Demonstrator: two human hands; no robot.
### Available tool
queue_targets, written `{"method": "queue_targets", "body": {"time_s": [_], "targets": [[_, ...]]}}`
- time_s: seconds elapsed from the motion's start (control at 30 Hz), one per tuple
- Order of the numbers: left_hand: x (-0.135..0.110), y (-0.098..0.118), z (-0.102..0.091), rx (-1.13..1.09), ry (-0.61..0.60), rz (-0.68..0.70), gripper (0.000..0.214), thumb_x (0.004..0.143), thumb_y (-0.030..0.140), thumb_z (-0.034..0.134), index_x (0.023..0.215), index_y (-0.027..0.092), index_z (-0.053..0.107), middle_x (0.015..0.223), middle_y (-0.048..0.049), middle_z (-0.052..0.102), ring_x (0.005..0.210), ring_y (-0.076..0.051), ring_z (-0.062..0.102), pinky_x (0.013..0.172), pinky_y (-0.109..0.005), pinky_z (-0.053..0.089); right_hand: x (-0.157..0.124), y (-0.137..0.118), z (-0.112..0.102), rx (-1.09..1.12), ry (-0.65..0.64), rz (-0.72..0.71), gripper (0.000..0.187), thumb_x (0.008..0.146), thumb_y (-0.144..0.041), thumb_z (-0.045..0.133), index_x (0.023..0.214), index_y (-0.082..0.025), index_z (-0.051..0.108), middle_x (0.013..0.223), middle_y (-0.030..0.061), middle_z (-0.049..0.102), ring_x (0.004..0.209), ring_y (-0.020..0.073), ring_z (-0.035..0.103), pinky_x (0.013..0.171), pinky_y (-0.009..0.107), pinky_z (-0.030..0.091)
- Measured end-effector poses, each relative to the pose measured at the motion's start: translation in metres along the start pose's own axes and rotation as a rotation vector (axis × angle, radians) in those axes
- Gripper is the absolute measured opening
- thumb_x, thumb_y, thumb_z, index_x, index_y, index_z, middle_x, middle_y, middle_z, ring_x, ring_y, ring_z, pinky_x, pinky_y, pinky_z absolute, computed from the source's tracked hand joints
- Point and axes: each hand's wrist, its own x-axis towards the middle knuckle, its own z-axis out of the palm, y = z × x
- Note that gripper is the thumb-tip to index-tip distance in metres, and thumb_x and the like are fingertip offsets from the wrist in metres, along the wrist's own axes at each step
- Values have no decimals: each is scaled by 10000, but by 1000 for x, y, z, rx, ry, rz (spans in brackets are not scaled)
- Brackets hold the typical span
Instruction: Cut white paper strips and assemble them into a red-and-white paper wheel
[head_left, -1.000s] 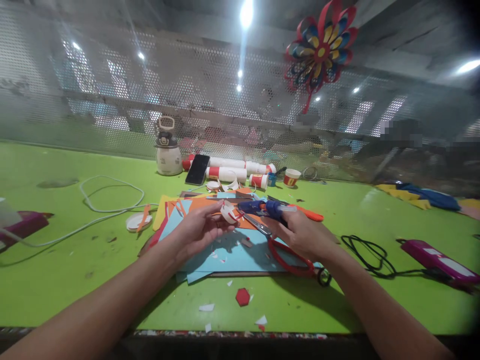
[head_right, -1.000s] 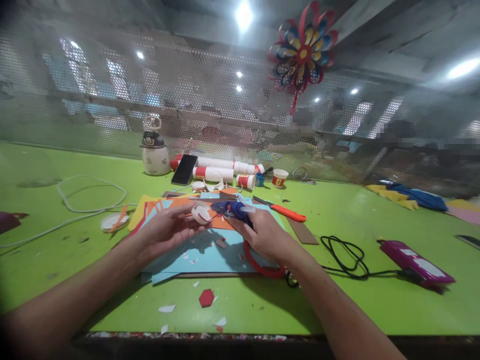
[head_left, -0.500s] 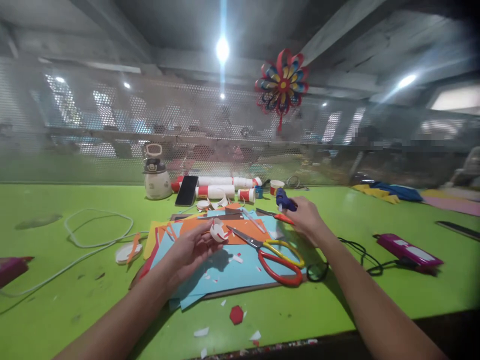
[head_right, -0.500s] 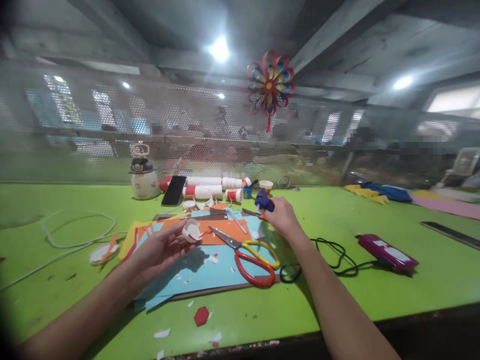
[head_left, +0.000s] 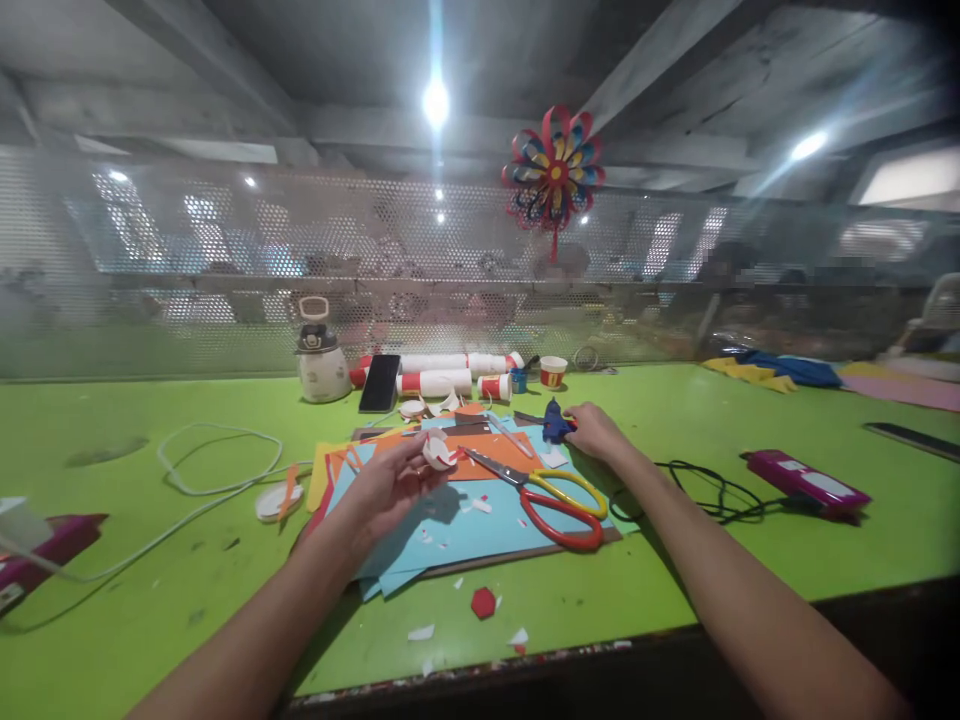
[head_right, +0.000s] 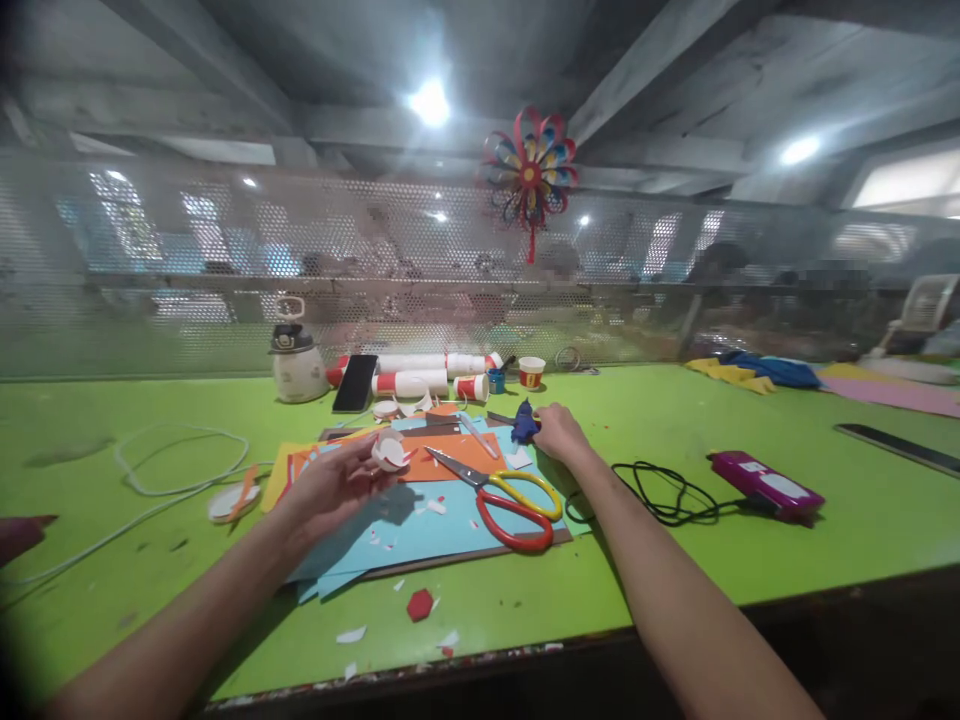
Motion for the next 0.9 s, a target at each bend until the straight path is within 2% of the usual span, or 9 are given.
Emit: {"method": "queue_targets", "body": {"time_s": [0.1, 0.17, 0.23, 0.33, 0.4, 0.47, 0.67, 0.9], "targets": [[1, 2, -3, -1, 3, 16, 162, 822, 189, 559, 889, 69, 643, 740, -110, 661, 657, -175, 653, 620, -282, 552, -8, -8, -12, -15, 78, -12, 275, 895, -282, 544, 1147, -172, 551, 1172, 77, 575, 971, 206, 598, 808, 412, 502], [0, 4, -4, -8, 6, 34, 146, 822, 178, 554, 876, 77, 644, 714, -95, 652, 616, -160, 638, 621, -291, 553, -18, -23, -21, -5, 117, -77, 258, 897, -289, 539, 1123, -167, 564, 1158, 76, 582, 971, 205, 595, 820, 415, 491], [-1, 6, -3, -8, 27, 36, 137, 820, 170, 550, 863, 79, 643, 686, -84, 638, 606, -158, 631, 621, -294, 552, -32, -46, -29, 33, 106, -225, 189, 900, -284, 529, 1009, -152, 611, 1052, 56, 625, 928, 186, 601, 806, 385, 481], [-2, 8, -1, -1, 34, 30, 134, 818, 171, 552, 856, 78, 641, 668, -69, 620, 592, -146, 616, 606, -277, 546, -59, -83, -32, 98, 25, -497, 207, 898, -237, 501, 830, -167, 683, 858, 36, 667, 816, 141, 599, 731, 251, 439], [-2, 8, 0, -2, 18, 41, 136, 817, 177, 557, 864, 79, 638, 670, -60, 614, 573, -130, 597, 614, -277, 545, -75, -101, -31, 114, -32, -634, 210, 872, -241, 525, 784, -173, 702, 815, 45, 674, 784, 151, 598, 688, 243, 412], [-2, 8, 1, 3, -1, 43, 138, 812, 184, 567, 868, 79, 637, 674, -55, 609, 568, -122, 585, 632, -285, 548, -86, -113, -29, 103, -81, -712, 193, 829, -249, 570, 738, -151, 709, 790, 76, 681, 729, 174, 602, 629, 258, 392], [-4, 6, 1, 13, -33, 34, 144, 798, 201, 600, 847, 74, 647, 625, -17, 564, 511, -83, 521, 662, -295, 555, -92, -123, -32, 28, -168, -778, 169, 784, -139, 557, 726, -104, 712, 816, 161, 698, 691, 215, 615, 558, 278, 333], [-3, 5, 1, 42, -30, 22, 136, 809, 192, 583, 869, 90, 651, 631, -28, 579, 581, -119, 586, 649, -281, 558, -84, -119, -29, 60, -208, -786, 205, 762, -90, 522, 644, -132, 684, 651, 91, 677, 578, 169, 561, 513, 262, 286]]}}
